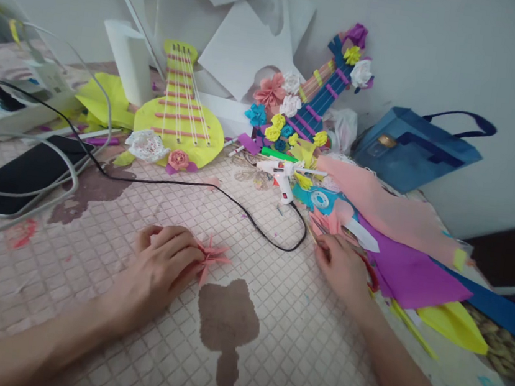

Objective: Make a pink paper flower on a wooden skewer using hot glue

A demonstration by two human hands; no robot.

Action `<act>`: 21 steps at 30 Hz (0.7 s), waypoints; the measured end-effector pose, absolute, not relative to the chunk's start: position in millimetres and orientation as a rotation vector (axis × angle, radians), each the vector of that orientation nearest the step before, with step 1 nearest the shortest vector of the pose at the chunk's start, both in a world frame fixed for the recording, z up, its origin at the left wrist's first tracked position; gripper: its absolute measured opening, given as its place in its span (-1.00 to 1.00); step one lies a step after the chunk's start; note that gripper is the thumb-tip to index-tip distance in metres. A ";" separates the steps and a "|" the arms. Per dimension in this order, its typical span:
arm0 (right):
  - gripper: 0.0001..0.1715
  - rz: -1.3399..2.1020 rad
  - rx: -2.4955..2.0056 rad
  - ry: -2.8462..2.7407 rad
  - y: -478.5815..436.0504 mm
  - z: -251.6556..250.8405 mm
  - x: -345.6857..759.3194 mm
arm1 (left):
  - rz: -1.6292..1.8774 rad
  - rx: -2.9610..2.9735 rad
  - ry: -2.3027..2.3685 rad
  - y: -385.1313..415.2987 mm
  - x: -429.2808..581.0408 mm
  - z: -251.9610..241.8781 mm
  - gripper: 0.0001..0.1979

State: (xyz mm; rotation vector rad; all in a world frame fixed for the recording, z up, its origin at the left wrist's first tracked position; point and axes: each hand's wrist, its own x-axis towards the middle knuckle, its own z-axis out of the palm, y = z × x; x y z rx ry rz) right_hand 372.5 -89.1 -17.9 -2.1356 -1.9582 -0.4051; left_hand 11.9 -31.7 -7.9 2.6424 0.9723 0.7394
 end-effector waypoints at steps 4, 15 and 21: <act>-0.84 -0.339 -2.043 -1.917 -77.0 -11.8 370.7 | 0.791 2.617 0.965 -32.5 13.4 -6.9 -0.88; -0.63 -0.021 -1.799 -1.849 47.4 2.0 354.8 | 0.840 2.534 0.966 -34.2 14.9 -5.1 -0.89; -0.68 0.094 -1.826 -1.827 74.1 -4.3 340.4 | 0.820 2.554 0.946 -34.0 12.9 -6.7 -0.89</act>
